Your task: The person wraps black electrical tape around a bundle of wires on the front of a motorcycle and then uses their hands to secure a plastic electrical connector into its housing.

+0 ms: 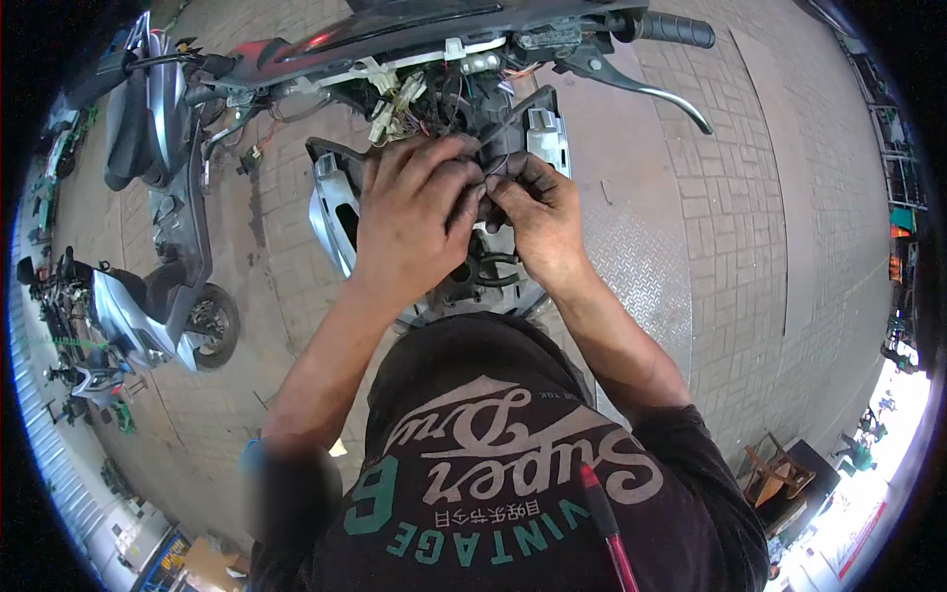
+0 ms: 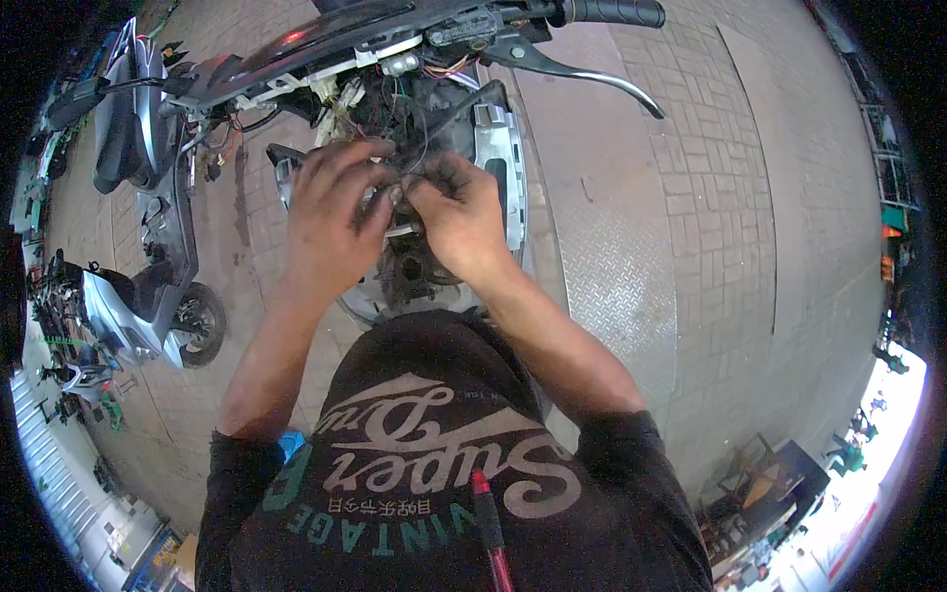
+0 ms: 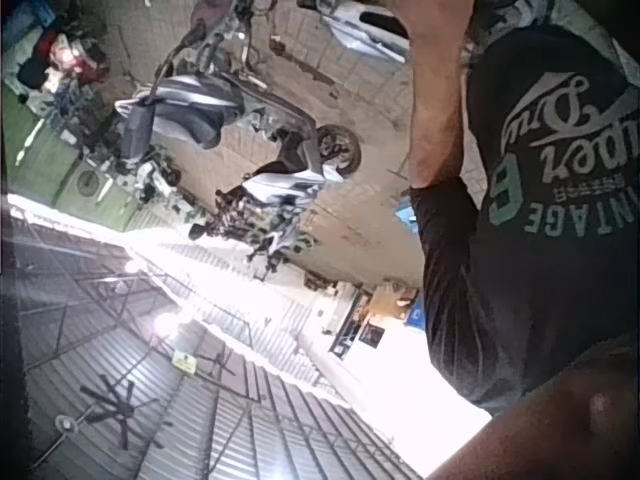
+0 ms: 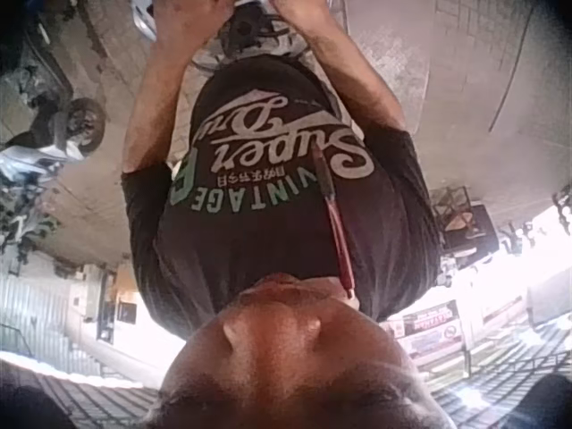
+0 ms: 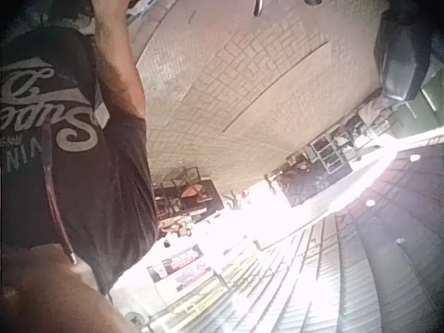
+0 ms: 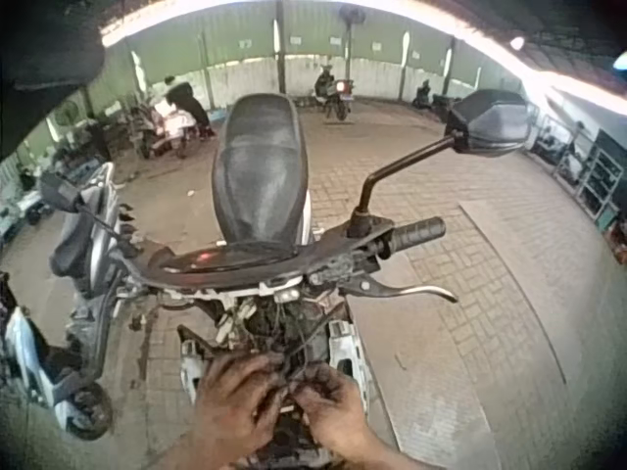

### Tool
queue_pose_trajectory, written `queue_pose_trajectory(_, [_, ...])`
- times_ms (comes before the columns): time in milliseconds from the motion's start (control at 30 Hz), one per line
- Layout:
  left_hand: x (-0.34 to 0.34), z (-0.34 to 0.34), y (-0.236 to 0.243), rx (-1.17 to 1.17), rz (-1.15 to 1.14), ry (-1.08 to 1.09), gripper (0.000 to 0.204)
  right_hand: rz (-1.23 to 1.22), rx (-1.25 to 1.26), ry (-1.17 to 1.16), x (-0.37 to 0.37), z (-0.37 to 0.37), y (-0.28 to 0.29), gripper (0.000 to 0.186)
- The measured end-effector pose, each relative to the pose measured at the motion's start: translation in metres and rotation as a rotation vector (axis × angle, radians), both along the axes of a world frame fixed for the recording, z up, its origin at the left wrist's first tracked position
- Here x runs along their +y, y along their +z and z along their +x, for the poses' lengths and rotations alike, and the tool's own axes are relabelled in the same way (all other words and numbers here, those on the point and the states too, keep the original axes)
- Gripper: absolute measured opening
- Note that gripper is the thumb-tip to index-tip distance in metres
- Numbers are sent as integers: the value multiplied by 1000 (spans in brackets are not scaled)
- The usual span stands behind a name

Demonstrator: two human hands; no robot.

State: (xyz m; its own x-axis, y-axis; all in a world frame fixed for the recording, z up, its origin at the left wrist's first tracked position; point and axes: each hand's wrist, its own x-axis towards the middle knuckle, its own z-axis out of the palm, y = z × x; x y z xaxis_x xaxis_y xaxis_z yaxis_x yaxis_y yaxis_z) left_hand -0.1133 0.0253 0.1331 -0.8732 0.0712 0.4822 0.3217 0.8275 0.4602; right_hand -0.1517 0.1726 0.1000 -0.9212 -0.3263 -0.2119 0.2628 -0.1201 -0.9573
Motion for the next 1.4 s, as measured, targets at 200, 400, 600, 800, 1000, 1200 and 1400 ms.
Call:
queue_pose_trajectory(200, [-3, -4, 1, -199, 286, -205, 22, -106, -66, -18, 10, 3, 5, 11])
queue_pose_trajectory(400, [0, -10, 0, -460, 585, -206, 14, -46, -68, -59, 18, 11, 9, 11])
queue_pose_trajectory(600, [2, -16, 0, -677, 778, -178, 11, 5, -12, -49, 22, 11, 9, 10])
queue_pose_trajectory(800, [2, -19, 2, -723, 814, -154, 16, -14, -4, -49, 24, 8, 4, 10])
queue_pose_trajectory(1000, [2, -16, 4, -759, 625, -112, 18, 188, 109, -18, 25, 12, 10, 12])
queue_pose_trajectory(1200, [4, -16, 12, -787, 482, -84, 18, 218, 157, 66, 33, 15, 8, 20])
queue_pose_trajectory(1400, [7, -12, 8, -592, 244, -158, 18, 463, 534, 50, 32, 15, 5, 27])
